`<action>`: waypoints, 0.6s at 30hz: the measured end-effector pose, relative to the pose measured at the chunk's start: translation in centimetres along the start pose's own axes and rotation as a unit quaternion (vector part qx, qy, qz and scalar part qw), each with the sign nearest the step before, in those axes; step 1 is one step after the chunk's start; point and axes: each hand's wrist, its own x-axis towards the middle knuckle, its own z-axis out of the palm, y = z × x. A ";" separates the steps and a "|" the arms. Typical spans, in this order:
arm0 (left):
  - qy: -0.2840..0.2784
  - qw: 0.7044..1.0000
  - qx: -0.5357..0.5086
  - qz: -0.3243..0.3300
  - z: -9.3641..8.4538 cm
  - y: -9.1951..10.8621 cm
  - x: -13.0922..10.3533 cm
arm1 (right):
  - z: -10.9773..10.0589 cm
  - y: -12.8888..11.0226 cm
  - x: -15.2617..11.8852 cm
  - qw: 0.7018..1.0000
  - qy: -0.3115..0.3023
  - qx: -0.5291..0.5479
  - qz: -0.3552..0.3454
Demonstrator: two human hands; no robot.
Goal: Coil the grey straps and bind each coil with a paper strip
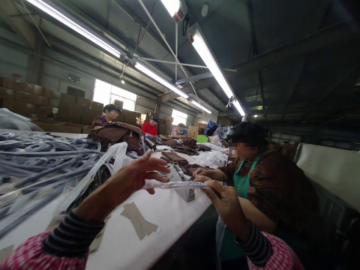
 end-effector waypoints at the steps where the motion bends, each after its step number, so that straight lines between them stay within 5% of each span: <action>1: -0.025 0.999 0.037 -0.009 0.5 -0.8 0.0 | -0.3 -0.1 0.0 1.000 -0.006 -0.024 -0.019; 6: -0.168 0.975 0.118 -0.080 3.6 -5.7 0.2 | -1.3 -0.5 1.3 0.983 -0.001 -0.143 -0.119; 12: -0.123 0.990 0.009 -0.071 4.6 -8.0 1.0 | -2.0 0.1 2.9 0.973 -0.006 -0.173 -0.156; 18: -0.065 0.986 0.154 -0.023 3.5 -8.3 2.0 | -1.6 -0.4 3.3 0.987 -0.059 -0.131 -0.075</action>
